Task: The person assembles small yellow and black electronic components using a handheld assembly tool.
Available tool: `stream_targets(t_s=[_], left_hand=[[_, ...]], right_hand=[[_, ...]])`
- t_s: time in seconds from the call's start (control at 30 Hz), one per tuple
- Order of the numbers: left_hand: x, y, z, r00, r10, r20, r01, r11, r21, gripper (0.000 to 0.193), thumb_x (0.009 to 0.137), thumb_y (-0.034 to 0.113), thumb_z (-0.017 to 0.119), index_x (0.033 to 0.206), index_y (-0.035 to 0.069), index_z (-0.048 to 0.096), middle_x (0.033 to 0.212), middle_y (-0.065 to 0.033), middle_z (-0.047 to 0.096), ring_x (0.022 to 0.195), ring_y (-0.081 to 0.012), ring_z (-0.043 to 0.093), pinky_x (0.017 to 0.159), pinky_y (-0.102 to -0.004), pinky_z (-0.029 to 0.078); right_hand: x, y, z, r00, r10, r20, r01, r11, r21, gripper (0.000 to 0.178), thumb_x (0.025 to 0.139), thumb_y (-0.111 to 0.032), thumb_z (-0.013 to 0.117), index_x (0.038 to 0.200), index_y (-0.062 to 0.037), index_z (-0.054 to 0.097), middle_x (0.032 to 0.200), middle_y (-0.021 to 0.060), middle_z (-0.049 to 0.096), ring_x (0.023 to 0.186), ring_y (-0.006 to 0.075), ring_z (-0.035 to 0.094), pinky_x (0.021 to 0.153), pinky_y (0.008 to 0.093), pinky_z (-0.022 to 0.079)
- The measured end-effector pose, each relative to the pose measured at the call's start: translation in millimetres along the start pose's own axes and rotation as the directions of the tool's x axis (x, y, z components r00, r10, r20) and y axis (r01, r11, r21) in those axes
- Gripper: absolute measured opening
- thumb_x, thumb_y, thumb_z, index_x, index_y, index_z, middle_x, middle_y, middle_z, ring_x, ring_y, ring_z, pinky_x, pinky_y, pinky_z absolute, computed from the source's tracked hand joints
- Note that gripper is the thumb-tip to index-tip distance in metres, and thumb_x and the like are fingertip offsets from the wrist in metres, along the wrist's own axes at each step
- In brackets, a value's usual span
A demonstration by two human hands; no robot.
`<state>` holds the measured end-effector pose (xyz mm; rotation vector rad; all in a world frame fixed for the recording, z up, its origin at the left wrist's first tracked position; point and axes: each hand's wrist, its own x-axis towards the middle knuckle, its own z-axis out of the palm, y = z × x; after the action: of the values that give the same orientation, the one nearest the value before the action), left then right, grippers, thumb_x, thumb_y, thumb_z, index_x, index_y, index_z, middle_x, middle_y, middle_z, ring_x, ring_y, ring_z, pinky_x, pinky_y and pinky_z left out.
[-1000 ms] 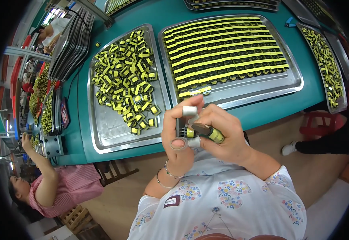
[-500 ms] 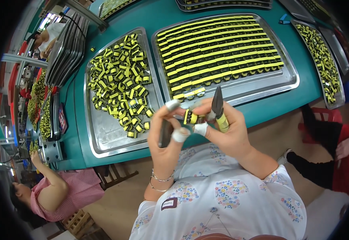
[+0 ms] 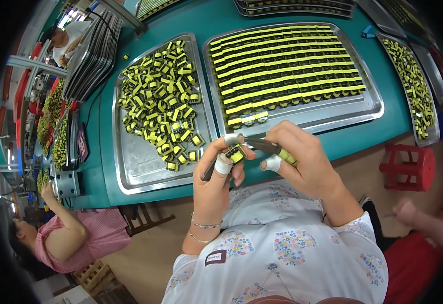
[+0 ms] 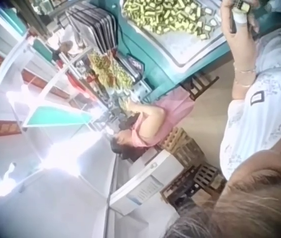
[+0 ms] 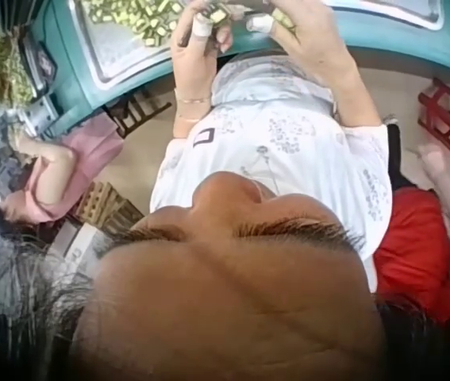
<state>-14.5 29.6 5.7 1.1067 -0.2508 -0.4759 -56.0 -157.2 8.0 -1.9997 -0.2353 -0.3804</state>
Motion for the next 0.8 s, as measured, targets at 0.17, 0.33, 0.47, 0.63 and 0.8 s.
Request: stream_targets(t_s=[0.17, 0.33, 0.47, 0.63, 0.8], left_hand=[[0, 1, -2, 0.999, -0.031, -0.017, 0.031, 0.999, 0.018, 0.047, 0.096, 0.034, 0.051, 0.124, -0.004, 0.052, 0.090, -0.0125, 0.063, 0.064, -0.0067, 0.044, 0.055, -0.0210, 0.036], [2, -1, -5, 1.000, -0.020, 0.023, 0.018, 0.998, 0.064, 0.048, 0.096, 0.035, 0.051, 0.123, -0.005, 0.053, 0.087, -0.0118, 0.062, 0.063, -0.0069, 0.044, 0.055, -0.0206, 0.035], [2, -2, -7, 0.998, -0.012, 0.062, 0.005, 0.993, 0.117, 0.047, 0.095, 0.036, 0.052, 0.120, -0.005, 0.055, 0.086, -0.0114, 0.063, 0.064, -0.0069, 0.046, 0.054, -0.0204, 0.035], [1, 0, -7, 0.996, -0.008, 0.083, -0.008, 0.981, 0.195, 0.047, 0.094, 0.035, 0.054, 0.115, -0.006, 0.057, 0.086, -0.0121, 0.063, 0.065, -0.0087, 0.050, 0.053, -0.0205, 0.035], [-1, -2, -5, 0.999, 0.040, 0.030, -0.046, 0.968, 0.246, 0.046, 0.094, 0.034, 0.055, 0.111, -0.008, 0.057, 0.089, -0.0137, 0.064, 0.068, -0.0113, 0.055, 0.052, -0.0209, 0.036]], right_hand=[[3, 1, -7, 0.997, -0.049, 0.062, 0.060, 0.979, -0.193, 0.026, 0.068, -0.008, 0.069, 0.092, -0.0043, 0.059, 0.087, 0.0095, 0.056, 0.082, 0.0299, 0.057, 0.071, 0.0393, 0.047], [4, 4, -7, 0.994, -0.066, 0.086, 0.083, 0.972, -0.219, 0.024, 0.068, -0.009, 0.068, 0.090, -0.0048, 0.059, 0.087, 0.0091, 0.055, 0.081, 0.0291, 0.057, 0.071, 0.0386, 0.046], [5, 7, -9, 0.986, -0.123, 0.109, 0.144, 0.967, -0.211, 0.024, 0.064, -0.007, 0.065, 0.087, -0.0024, 0.061, 0.083, 0.0094, 0.056, 0.076, 0.0278, 0.057, 0.065, 0.0370, 0.047], [5, 10, -18, 0.973, -0.157, 0.170, 0.197, 0.948, -0.251, 0.025, 0.060, -0.008, 0.067, 0.084, -0.0042, 0.061, 0.080, 0.0076, 0.056, 0.074, 0.0263, 0.056, 0.063, 0.0360, 0.046], [6, 8, -24, 0.954, -0.203, 0.219, 0.269, 0.902, -0.337, 0.027, 0.057, -0.008, 0.069, 0.082, -0.0061, 0.060, 0.077, 0.0061, 0.053, 0.070, 0.0248, 0.055, 0.061, 0.0361, 0.046]])
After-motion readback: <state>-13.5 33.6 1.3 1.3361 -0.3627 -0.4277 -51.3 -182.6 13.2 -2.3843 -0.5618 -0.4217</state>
